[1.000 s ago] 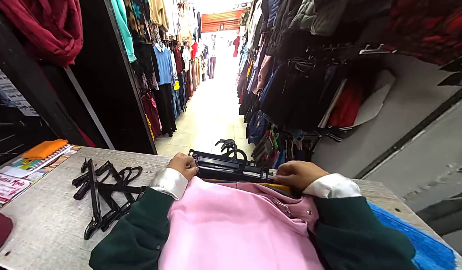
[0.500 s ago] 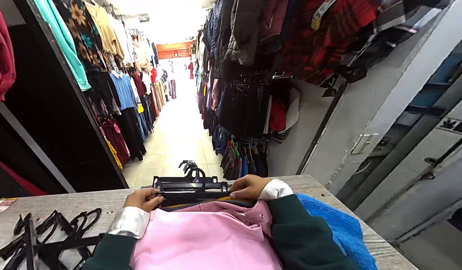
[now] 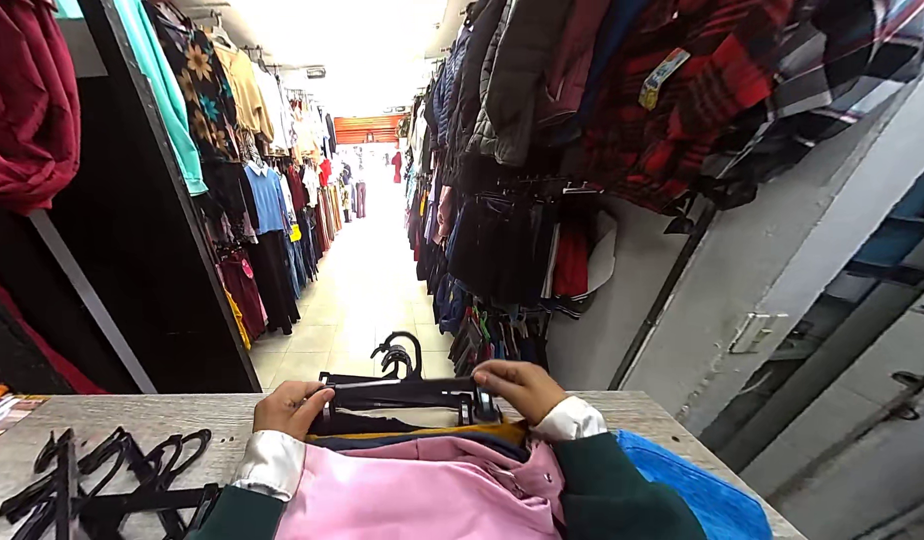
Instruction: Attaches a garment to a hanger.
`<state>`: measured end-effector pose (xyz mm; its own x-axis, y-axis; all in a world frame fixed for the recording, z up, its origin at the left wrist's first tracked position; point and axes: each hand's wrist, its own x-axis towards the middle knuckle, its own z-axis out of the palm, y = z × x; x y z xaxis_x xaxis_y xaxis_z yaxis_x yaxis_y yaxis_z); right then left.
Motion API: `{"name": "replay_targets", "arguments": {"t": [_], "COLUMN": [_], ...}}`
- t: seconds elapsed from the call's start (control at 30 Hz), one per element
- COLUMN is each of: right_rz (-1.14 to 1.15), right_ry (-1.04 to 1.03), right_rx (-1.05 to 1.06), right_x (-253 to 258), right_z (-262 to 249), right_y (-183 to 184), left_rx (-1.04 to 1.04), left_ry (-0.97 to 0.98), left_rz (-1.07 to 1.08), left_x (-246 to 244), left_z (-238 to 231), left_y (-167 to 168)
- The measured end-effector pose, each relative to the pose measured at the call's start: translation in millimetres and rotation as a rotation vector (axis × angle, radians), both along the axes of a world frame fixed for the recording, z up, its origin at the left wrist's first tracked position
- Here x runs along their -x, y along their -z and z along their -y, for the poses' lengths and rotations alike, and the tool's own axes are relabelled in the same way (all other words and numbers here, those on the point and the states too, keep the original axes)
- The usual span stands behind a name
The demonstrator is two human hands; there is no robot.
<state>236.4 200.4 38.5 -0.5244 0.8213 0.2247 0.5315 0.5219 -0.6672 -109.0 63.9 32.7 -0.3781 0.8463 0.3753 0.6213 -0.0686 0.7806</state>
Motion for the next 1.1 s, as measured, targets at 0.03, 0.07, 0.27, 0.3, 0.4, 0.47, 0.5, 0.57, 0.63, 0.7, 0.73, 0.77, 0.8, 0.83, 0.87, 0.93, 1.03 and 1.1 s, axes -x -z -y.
{"name": "replay_targets", "arguments": {"t": [0.03, 0.07, 0.27, 0.3, 0.4, 0.47, 0.5, 0.57, 0.63, 0.7, 0.73, 0.77, 0.8, 0.83, 0.87, 0.93, 1.03, 1.1], "right_rz": [-0.054, -0.11, -0.432, -0.44, -0.418, -0.399, -0.391, -0.376, -0.364, -0.326, -0.305, -0.285, -0.268, -0.255, -0.237, -0.175, -0.03, 0.037], "right_ry": [0.046, 0.086, 0.029, 0.015, 0.038, 0.069, 0.078, 0.087, 0.093, 0.078, 0.08, 0.083, 0.089, 0.098, 0.114, 0.147, 0.169, 0.159], "right_rx": [-0.047, -0.09, -0.27, -0.257, -0.186, -0.155, -0.136, -0.08, -0.032, 0.01, 0.026, 0.038, 0.041, 0.034, 0.024, 0.015, 0.019, -0.029], "right_x": [0.3, 0.8, 12.8, 14.4, 9.8, 5.7, 5.7, 7.7, 9.1, 7.7, 8.1, 8.8, 8.9, 7.7, 6.4, 7.2, 17.8, 21.6], "right_z": [1.2, 4.1, 40.9, 45.0, 45.1, 38.9, 35.0, 27.2, 18.3, 7.8, 3.9, 0.7, -2.4, -5.1, -7.0, -6.4, 8.0, 8.2], "right_y": [-2.6, -6.1, -38.6, -42.0, -40.9, -31.8, -28.3, -21.6, -11.8, 0.0, 4.7, 8.6, 12.4, 15.6, 17.7, 16.7, 2.1, 6.8], "left_rx": [-0.07, -0.121, -0.454, -0.515, -0.655, -0.73, -0.752, -0.751, -0.654, -0.528, -0.483, -0.436, -0.391, -0.34, -0.283, -0.217, -0.219, -0.184], "left_ry": [-0.007, -0.014, 0.065, 0.108, 0.007, -0.131, -0.189, -0.316, -0.441, -0.527, -0.567, -0.615, -0.655, -0.687, -0.71, -0.696, -0.48, -0.413], "left_rz": [-0.014, -0.006, 0.263, 0.312, 0.428, 0.535, 0.582, 0.656, 0.694, 0.725, 0.752, 0.781, 0.816, 0.858, 0.892, 0.932, 0.686, 0.352], "left_x": [2.1, 2.1, -6.8, -1.0, 22.2, 42.9, 56.4, 88.1, 123.2, 156.1, 169.5, 180.1, 189.5, 196.7, 205.5, 244.1, 282.4, 243.6], "left_z": [-3.0, -4.6, 16.8, 23.1, 57.4, 85.1, 97.6, 119.9, 139.4, 156.3, 164.0, 170.9, 176.4, 179.7, 181.1, 182.6, 194.4, 200.4], "left_y": [4.3, 5.4, -34.9, -43.2, -82.4, -101.2, -105.5, -103.2, -88.2, -59.5, -42.8, -27.0, -12.0, 1.1, 15.1, 59.8, 115.8, 94.5]}}
